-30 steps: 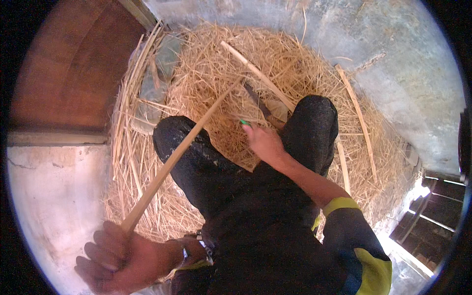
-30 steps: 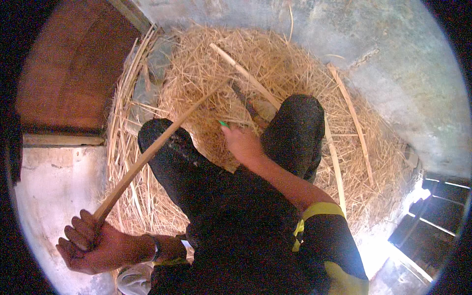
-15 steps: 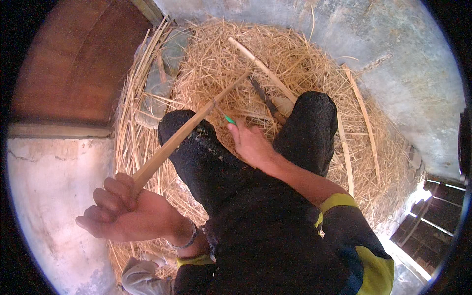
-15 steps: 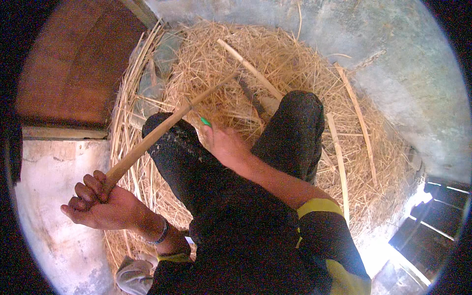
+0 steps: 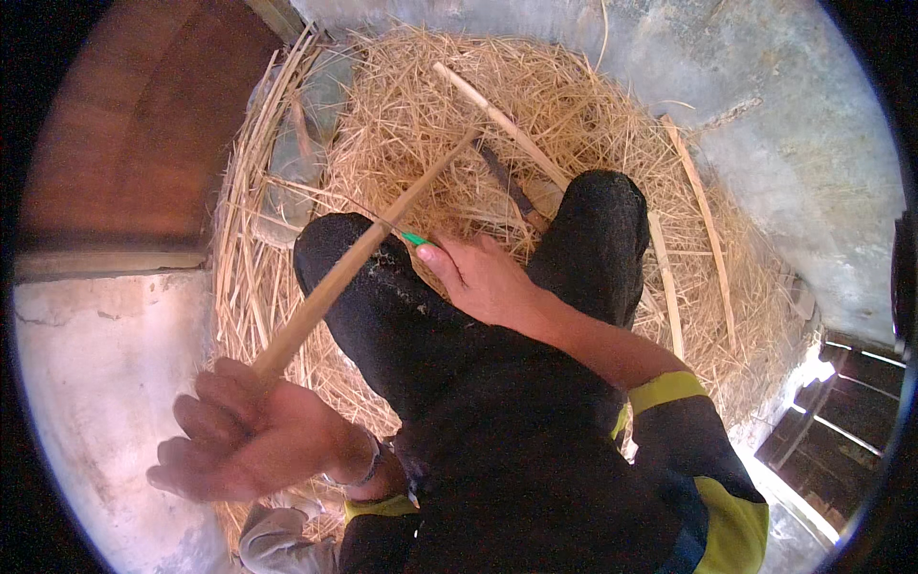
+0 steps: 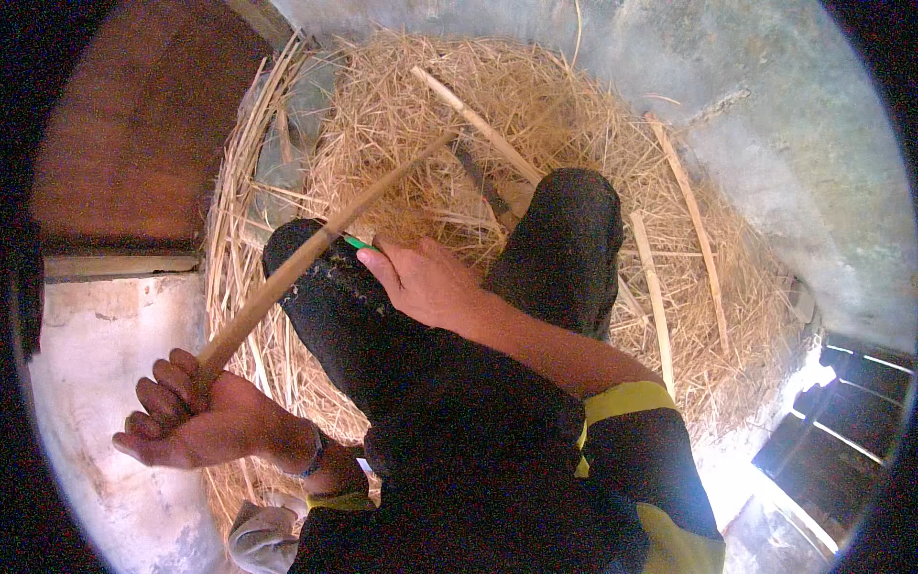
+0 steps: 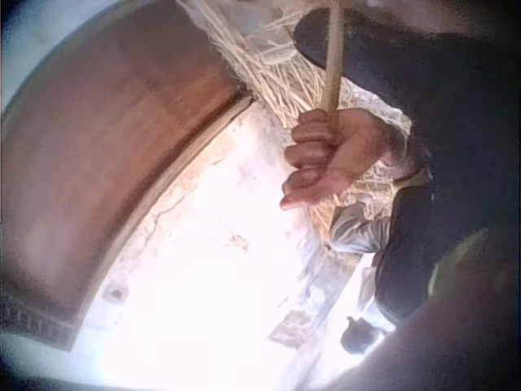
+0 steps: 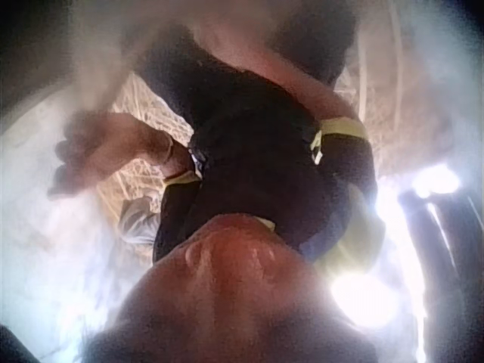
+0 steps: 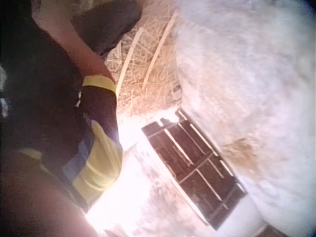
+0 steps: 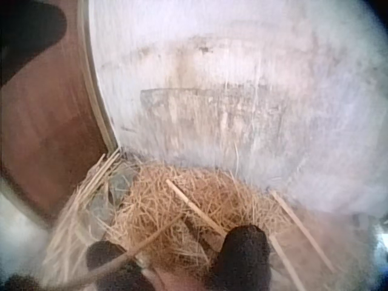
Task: The person sits on a straw-covered floor and uses a green utility knife to shave thin strips from a long bamboo stick. They hold the stick with their left hand and repeatedly scrape the blade along its length to remove the outer layer, creating a pile of shavings.
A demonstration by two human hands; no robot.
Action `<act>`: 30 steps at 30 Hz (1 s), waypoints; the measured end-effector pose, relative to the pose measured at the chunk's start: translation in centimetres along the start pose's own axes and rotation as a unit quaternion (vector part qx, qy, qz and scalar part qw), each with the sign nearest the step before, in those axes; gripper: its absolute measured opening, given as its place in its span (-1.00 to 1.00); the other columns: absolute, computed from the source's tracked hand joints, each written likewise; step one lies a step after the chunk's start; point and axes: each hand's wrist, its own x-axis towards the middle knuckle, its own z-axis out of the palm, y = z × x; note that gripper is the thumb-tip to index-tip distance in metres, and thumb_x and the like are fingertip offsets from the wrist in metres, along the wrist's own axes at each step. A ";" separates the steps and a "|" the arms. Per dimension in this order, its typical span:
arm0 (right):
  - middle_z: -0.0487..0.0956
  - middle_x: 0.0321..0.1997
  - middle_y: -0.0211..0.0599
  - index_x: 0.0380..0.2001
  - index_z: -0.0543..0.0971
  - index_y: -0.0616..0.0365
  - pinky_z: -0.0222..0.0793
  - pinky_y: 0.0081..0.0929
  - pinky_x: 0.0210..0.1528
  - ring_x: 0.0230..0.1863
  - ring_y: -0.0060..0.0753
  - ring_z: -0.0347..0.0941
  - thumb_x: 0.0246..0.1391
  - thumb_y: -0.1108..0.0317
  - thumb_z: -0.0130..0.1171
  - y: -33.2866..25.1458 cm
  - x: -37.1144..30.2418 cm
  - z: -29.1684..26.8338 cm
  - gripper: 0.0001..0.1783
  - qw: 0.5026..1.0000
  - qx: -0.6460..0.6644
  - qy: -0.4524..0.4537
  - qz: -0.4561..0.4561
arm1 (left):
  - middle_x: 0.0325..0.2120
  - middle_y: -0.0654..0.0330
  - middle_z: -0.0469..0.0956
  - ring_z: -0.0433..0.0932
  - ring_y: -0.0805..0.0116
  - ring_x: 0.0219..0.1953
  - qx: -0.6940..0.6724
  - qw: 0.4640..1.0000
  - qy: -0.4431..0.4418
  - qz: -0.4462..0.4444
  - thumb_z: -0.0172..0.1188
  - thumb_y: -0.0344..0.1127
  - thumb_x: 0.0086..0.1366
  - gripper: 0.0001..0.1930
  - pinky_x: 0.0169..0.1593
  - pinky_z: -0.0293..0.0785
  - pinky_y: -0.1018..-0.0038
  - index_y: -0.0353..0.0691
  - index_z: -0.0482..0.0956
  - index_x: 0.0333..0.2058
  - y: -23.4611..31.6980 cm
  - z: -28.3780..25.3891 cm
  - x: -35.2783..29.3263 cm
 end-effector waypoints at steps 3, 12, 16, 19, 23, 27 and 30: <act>0.46 -0.49 0.17 -0.34 0.43 0.28 0.30 -0.02 -0.29 -0.41 0.26 0.37 0.19 0.08 -0.23 1.5 0.5 -0.8 -0.57 0.994 -0.073 0.004 0.076 | -0.87 0.44 -0.14 -0.13 0.60 -0.81 -0.100 0.987 -0.122 -0.037 -0.33 -0.03 0.31 -0.56 -0.66 -0.12 0.62 0.02 0.00 -0.75 0.2 -1.9 0.5; 0.44 -0.67 0.07 -0.37 0.43 0.22 0.35 -0.04 -0.48 -0.59 0.18 0.40 0.18 0.07 -0.21 0.3 -0.5 -1.6 -0.59 0.994 -0.107 -0.004 0.019 | -0.92 0.43 -0.04 -0.05 0.59 -0.86 -0.162 0.943 -0.291 -0.009 -0.37 -0.03 0.30 -0.56 -0.69 -0.02 0.63 0.02 0.04 -0.76 -0.3 -2.7 1.0; 0.45 -0.65 0.07 -0.38 0.44 0.24 0.35 -0.04 -0.47 -0.58 0.17 0.41 0.18 0.03 -0.23 2.4 0.2 -1.8 -0.55 0.992 -0.116 0.011 0.040 | -0.92 0.43 -0.03 -0.04 0.58 -0.87 -0.154 0.939 -0.308 -0.013 -0.39 -0.04 0.31 -0.56 -0.68 0.01 0.63 0.00 0.05 -0.76 -0.1 -2.6 1.0; 0.45 -0.67 0.07 -0.39 0.46 0.24 0.36 -0.04 -0.46 -0.59 0.17 0.41 0.18 0.03 -0.22 1.4 -0.7 -0.3 -0.54 0.991 -0.124 0.043 0.019 | -0.92 0.42 -0.05 -0.05 0.58 -0.87 -0.159 0.936 -0.313 -0.010 -0.39 -0.07 0.31 -0.56 -0.69 0.00 0.62 0.00 0.06 -0.76 -0.1 -2.3 1.1; 0.44 -0.70 0.06 -0.34 0.46 0.24 0.34 -0.04 -0.49 -0.61 0.14 0.40 0.18 0.03 -0.22 4.5 0.9 -1.3 -0.54 0.987 -0.144 0.020 0.074 | -0.91 0.42 -0.06 -0.10 0.58 -0.86 -0.180 0.932 -0.311 -0.046 -0.37 -0.10 0.30 -0.58 -0.69 -0.06 0.62 0.01 0.02 -0.76 -0.4 -2.4 1.7; 0.44 -0.72 0.00 -0.34 0.43 0.24 0.33 -0.05 -0.51 -0.61 0.11 0.42 0.17 0.08 -0.17 2.3 0.3 -0.4 -0.60 0.992 -0.125 0.015 0.029 | -0.90 0.42 -0.10 -0.15 0.59 -0.84 -0.183 0.944 -0.270 -0.060 -0.34 -0.11 0.29 -0.59 -0.68 -0.12 0.61 0.02 -0.03 -0.76 0.0 -2.4 1.9; 0.44 -0.71 0.00 -0.33 0.41 0.26 0.32 -0.07 -0.57 -0.64 0.12 0.40 0.15 0.10 -0.12 2.9 1.1 -0.1 -0.62 0.995 -0.097 0.017 0.004 | -0.89 0.43 -0.15 -0.17 0.59 -0.81 -0.188 0.950 -0.232 -0.091 -0.29 -0.12 0.27 -0.58 -0.65 -0.15 0.59 0.03 -0.06 -0.77 -0.3 -2.5 2.1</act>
